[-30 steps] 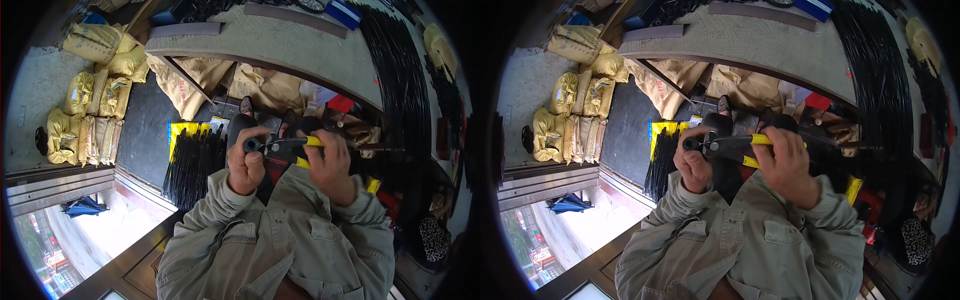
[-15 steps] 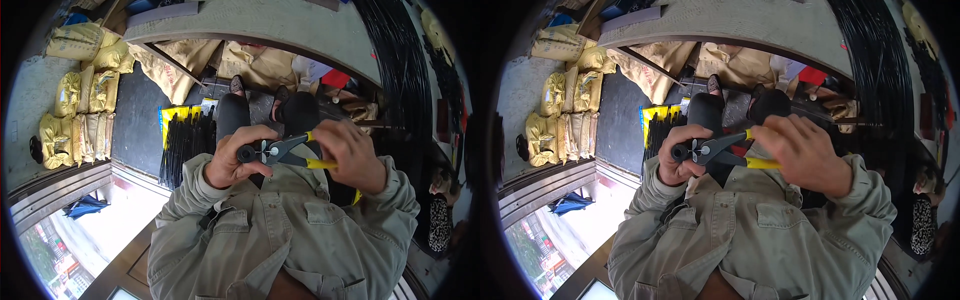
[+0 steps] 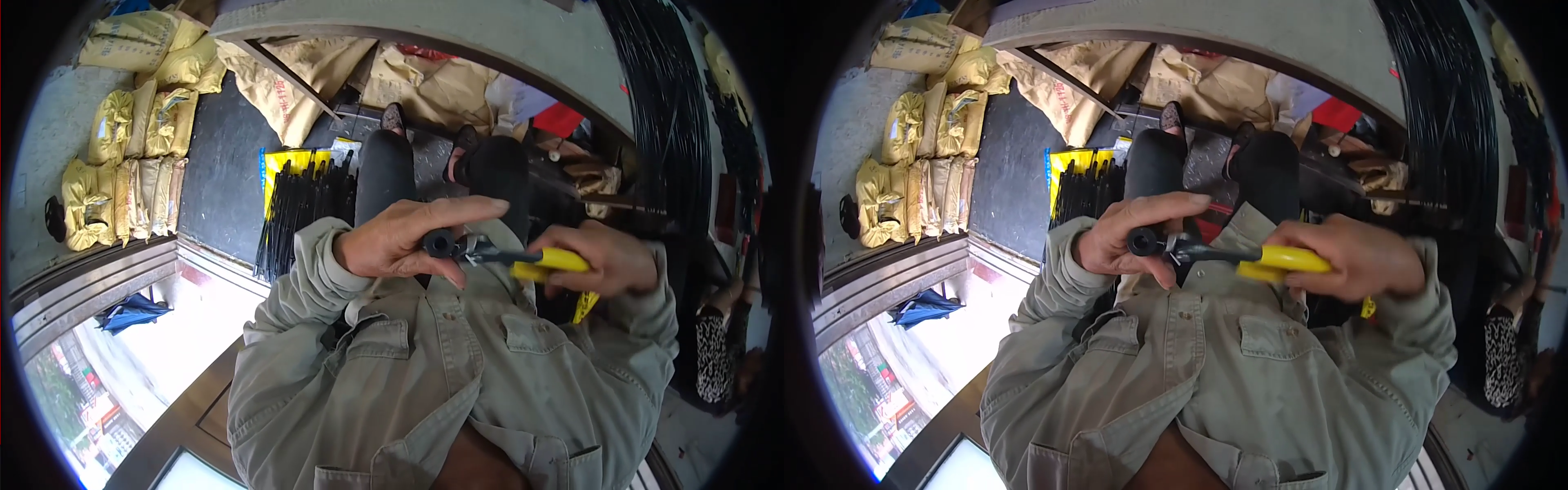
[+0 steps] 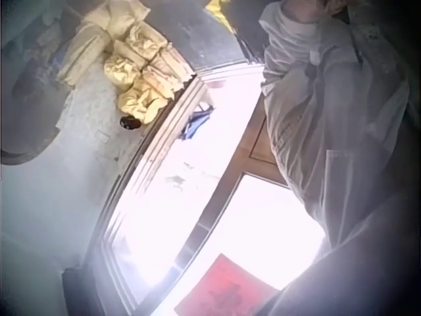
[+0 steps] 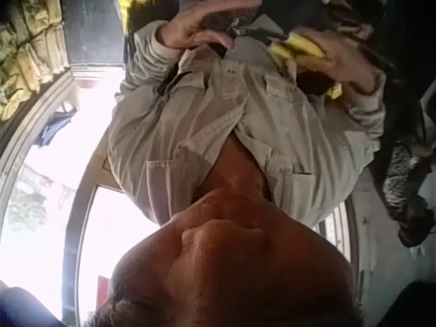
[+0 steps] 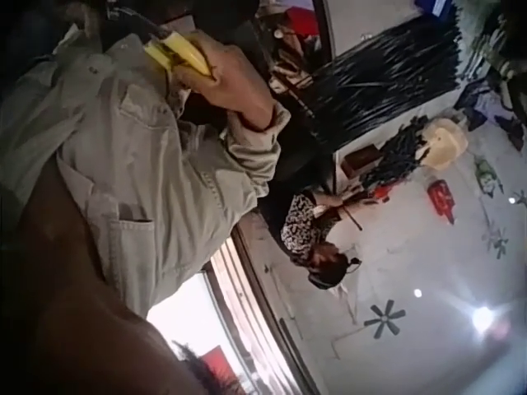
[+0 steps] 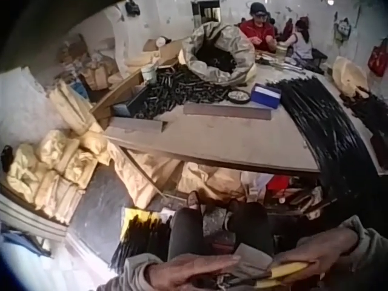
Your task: The recorder bundles wires together and attaches them to a plastic base using pliers and a hammer for manual assembly.
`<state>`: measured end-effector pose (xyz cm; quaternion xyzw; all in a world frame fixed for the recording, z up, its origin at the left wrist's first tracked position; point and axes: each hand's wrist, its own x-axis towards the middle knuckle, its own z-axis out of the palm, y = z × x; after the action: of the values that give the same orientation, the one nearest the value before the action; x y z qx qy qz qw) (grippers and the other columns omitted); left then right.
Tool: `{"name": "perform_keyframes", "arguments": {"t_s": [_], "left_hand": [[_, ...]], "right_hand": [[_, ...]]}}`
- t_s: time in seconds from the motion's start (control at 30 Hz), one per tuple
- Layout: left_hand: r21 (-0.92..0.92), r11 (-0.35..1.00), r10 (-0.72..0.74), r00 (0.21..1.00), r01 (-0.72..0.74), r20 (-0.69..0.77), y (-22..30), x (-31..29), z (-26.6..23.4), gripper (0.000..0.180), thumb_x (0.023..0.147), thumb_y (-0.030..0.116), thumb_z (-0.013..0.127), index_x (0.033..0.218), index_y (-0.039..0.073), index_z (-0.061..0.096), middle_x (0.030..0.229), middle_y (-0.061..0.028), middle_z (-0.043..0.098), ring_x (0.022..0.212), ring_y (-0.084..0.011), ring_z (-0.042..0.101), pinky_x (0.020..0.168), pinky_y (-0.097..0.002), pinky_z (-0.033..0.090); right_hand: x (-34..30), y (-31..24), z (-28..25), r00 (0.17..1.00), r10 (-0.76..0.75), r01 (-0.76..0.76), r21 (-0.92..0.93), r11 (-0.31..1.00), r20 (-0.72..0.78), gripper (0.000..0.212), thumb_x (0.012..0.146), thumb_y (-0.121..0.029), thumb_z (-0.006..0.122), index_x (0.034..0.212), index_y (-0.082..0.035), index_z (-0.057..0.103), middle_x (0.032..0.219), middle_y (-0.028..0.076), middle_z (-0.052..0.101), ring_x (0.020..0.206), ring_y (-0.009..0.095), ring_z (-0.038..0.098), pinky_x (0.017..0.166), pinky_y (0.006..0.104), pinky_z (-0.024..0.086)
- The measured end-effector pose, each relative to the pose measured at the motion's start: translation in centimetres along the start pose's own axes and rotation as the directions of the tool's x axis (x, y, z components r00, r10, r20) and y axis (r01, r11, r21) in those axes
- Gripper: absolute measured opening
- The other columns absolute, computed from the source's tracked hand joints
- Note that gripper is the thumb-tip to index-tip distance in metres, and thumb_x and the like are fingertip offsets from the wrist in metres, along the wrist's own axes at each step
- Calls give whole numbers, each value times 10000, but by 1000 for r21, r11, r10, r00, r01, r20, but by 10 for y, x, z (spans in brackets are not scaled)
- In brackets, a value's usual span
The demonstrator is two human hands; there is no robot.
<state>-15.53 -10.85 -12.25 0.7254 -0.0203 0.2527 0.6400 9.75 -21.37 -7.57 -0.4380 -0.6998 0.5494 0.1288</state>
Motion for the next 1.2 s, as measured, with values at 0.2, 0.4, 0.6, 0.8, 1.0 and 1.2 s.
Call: {"name": "perform_keyframes", "arguments": {"t_s": [0.2,0.4,0.6,0.8,1.0,1.2], "left_hand": [[181,982,72,991,-51,-112,-11,-7,0,569,675,269,728,1135,28,496,1072,-102,560,890,-255,575,750,-303,447],[375,927,114,926,32,-360,-8,-7,17,603,781,500,589,1050,-34,509,974,-120,558,793,-191,552,732,-277,424],[296,952,80,873,76,-480,-11,-9,22,468,820,366,596,1084,-7,498,960,-114,566,769,-207,578,709,-278,443],[241,967,103,743,81,-661,-15,-7,25,578,917,480,323,1069,-50,498,900,-118,576,749,-175,565,694,-263,440],[282,950,130,654,132,-745,-24,3,20,638,912,512,274,1066,-61,509,744,-79,536,622,-127,495,600,-243,396],[149,975,12,626,167,-780,-44,0,11,716,899,576,241,1051,-68,514,594,-14,434,486,-71,346,441,-223,265]], "right_hand": [[0,-23,4,994,11,13,207,978,-111,580,669,-91,696,1183,6,445,1037,147,552,840,293,591,692,374,486],[21,-17,23,831,-370,-160,-816,556,-415,390,658,-105,666,1022,-1,570,1089,138,519,895,299,565,743,387,471],[33,-6,28,782,-418,-135,-780,611,-462,312,671,-103,650,962,-4,593,1066,142,518,880,301,559,751,396,457],[63,19,51,669,-441,-86,-651,754,-599,258,686,-79,632,929,-1,596,1020,153,530,836,312,565,734,370,459],[79,41,58,710,-319,17,-438,899,-628,191,747,-99,627,910,-1,605,971,156,564,798,270,588,723,348,467],[104,19,-37,534,132,159,253,954,-835,165,808,-131,626,888,12,642,929,85,642,799,135,588,745,271,464]]}}
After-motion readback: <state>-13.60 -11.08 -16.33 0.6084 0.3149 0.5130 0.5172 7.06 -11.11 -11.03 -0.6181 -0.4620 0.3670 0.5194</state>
